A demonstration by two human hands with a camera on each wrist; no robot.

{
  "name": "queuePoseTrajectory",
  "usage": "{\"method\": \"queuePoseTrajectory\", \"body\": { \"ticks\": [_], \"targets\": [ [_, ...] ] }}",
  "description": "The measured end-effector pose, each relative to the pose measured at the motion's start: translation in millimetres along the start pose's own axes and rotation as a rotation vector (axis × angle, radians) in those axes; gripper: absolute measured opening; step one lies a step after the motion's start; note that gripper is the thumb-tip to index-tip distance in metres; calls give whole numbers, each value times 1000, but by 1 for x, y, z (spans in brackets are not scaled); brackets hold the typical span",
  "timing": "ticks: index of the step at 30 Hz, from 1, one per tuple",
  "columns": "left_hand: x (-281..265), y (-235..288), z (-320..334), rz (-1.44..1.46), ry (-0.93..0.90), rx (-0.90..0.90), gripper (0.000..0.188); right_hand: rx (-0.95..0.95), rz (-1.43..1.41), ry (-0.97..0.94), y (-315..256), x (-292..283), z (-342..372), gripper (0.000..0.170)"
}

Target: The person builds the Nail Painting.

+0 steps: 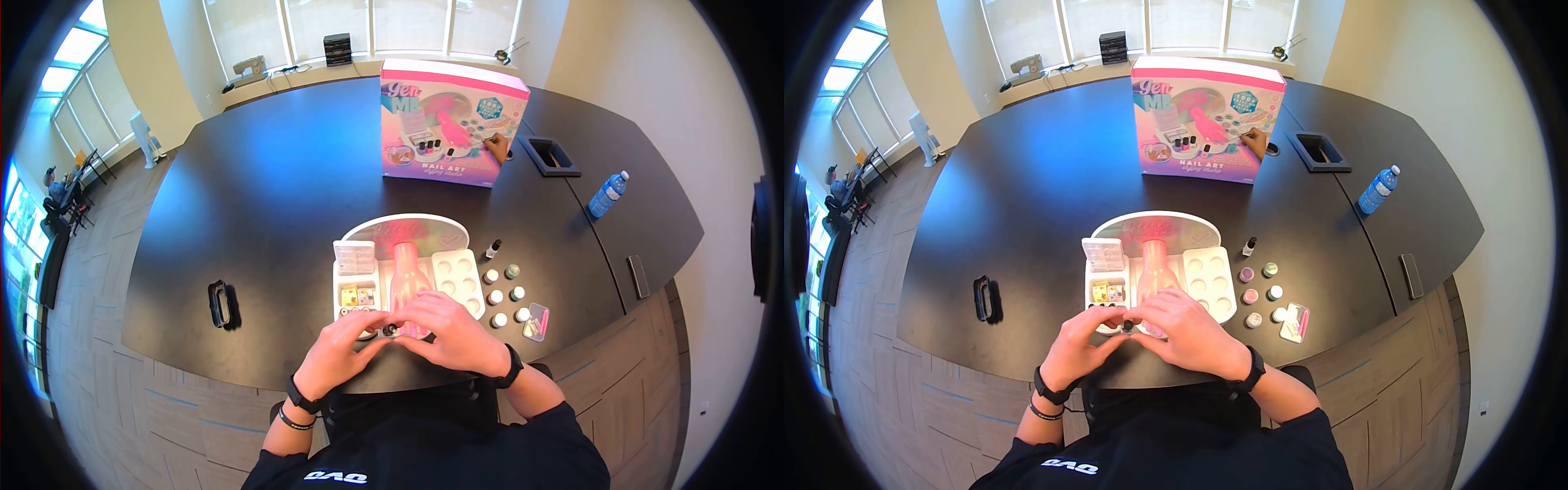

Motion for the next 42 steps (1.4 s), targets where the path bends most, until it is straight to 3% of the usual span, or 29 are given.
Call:
{"method": "queuePoseTrajectory", "body": {
  "ticks": [10,15,27,42],
  "targets": [
    [-27,-14,8,-104,36,-12,28,59,87,85,16,-27,6,28],
    [-31,-28,13,-107,12,-119,27,105,87,104,27,-37,14,26],
    [-30,-34,16,-270,6,-9,28,155,132,132,31,-51,28,23],
    [-27,-42,15,-382,8,-19,29,171,174,157,33,-61,35,23]
  ]
}}
Point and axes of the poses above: each hand's wrist, its own z-axis away from the middle knuckle, its own x-axis out of the palm, y = z × x, the point moved 6 cm from there along -z, towards the middle knuckle, and after that the axes turned 1 degree about z, right-handed, at the moved point
